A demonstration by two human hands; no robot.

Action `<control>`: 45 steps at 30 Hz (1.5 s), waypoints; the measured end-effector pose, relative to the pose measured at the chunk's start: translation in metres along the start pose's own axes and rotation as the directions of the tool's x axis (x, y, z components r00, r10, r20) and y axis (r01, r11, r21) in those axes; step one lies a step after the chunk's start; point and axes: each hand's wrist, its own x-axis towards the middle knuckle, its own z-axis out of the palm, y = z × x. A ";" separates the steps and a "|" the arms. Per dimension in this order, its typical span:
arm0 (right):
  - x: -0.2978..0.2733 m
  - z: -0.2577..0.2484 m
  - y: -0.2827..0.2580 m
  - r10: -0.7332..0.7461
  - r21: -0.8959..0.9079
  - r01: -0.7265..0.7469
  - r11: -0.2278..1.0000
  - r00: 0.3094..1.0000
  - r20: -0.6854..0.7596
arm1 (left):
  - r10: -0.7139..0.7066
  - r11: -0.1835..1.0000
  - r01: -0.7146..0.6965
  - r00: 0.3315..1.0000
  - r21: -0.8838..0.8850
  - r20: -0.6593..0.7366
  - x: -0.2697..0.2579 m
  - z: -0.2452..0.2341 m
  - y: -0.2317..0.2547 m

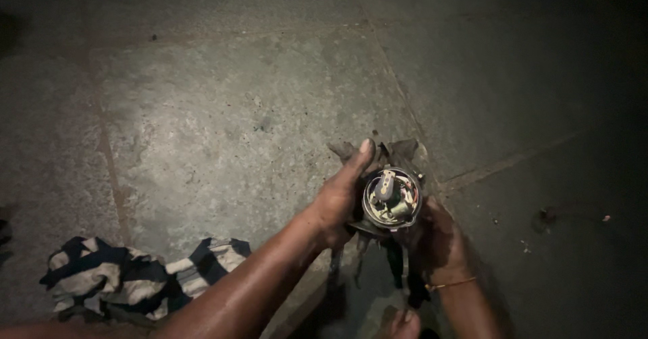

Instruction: The person disassembles and cleans an ignition distributor component with a cloth and a screwdriver while sitting on the floor.

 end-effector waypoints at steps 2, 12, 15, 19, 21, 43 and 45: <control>-0.004 -0.001 -0.002 -0.016 -0.025 0.016 1.000 1.000 0.014 | -0.016 1.000 0.016 1.000 -0.026 0.004 -0.002 0.000 0.000; -0.008 0.011 -0.002 -0.043 -0.073 0.033 0.997 0.989 -0.141 | 0.021 0.998 -0.016 0.996 0.063 -0.086 -0.002 -0.003 0.007; -0.009 0.011 -0.002 -0.067 -0.119 0.060 0.991 0.996 -0.057 | 0.065 0.998 -0.066 0.997 -0.015 -0.052 0.002 -0.009 0.002; -0.007 0.010 -0.002 -0.034 -0.044 0.036 0.998 0.998 0.050 | 0.034 0.999 -0.038 0.994 -0.029 -0.102 0.005 -0.012 0.001; -0.008 0.012 -0.002 -0.067 -0.084 0.064 0.994 0.997 -0.025 | 0.045 0.997 -0.048 0.998 -0.056 -0.048 0.004 -0.011 0.001; -0.009 0.018 -0.004 -0.051 -0.090 0.054 0.994 0.998 0.028 | 0.011 0.995 0.004 0.990 0.101 -0.143 -0.001 -0.005 0.002; -0.009 0.021 -0.001 -0.020 -0.094 0.017 0.995 0.999 -0.026 | 0.028 0.999 -0.024 0.994 0.038 -0.105 0.001 -0.008 0.004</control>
